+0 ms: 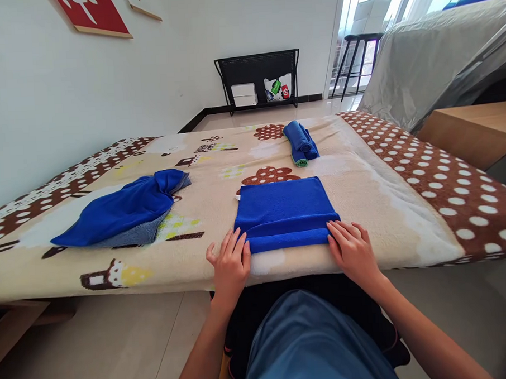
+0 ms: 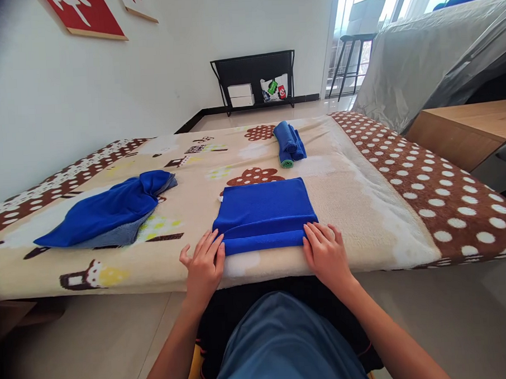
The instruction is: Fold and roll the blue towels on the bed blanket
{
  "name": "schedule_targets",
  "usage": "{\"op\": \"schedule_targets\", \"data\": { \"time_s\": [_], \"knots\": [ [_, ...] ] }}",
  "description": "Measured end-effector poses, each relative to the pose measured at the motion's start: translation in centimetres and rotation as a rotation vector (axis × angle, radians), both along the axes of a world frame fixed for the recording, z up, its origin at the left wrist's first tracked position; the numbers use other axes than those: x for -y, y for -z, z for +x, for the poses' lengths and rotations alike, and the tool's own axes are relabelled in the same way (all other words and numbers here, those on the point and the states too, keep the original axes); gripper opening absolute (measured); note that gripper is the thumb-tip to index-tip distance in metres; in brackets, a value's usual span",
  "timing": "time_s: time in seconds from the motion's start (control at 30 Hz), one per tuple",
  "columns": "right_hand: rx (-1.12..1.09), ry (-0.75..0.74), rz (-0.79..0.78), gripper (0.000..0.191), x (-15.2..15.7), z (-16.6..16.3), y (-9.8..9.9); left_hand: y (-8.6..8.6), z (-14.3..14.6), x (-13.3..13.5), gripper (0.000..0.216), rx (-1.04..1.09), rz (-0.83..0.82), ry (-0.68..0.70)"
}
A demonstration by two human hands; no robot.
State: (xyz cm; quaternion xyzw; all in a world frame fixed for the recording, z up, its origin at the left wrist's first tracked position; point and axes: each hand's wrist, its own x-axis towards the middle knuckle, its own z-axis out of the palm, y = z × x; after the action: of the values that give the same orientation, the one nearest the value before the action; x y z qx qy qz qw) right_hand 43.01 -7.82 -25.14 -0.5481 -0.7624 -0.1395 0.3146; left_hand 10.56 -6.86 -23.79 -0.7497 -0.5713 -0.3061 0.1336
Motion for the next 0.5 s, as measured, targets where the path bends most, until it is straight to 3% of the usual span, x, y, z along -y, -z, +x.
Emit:
{"op": "schedule_targets", "data": {
  "time_s": [0.1, 0.2, 0.27, 0.37, 0.5],
  "knots": [
    [-0.012, -0.057, 0.005, 0.037, 0.1, -3.3, -0.7, -0.7, 2.5, 0.3, 0.033, 0.007, 0.038, 0.121],
    [0.009, -0.205, -0.059, 0.039, -0.3, -6.8, -1.3, -1.5, 5.7, 0.0, 0.038, -0.051, -0.067, 0.402],
    [0.017, -0.204, -0.095, 0.039, -0.8, -8.1, -1.4, -1.8, 7.0, -0.5, 0.039, -0.08, -0.151, 0.459],
    [0.023, -0.078, -0.112, 0.04, -1.5, -7.6, -1.2, -1.8, 6.8, -1.3, 0.039, -0.073, -0.218, 0.358],
    [0.055, 0.092, -0.102, 0.042, -1.8, -3.8, -0.5, -0.9, 3.0, -1.8, 0.04, -0.061, -0.19, 0.144]
  ]
}}
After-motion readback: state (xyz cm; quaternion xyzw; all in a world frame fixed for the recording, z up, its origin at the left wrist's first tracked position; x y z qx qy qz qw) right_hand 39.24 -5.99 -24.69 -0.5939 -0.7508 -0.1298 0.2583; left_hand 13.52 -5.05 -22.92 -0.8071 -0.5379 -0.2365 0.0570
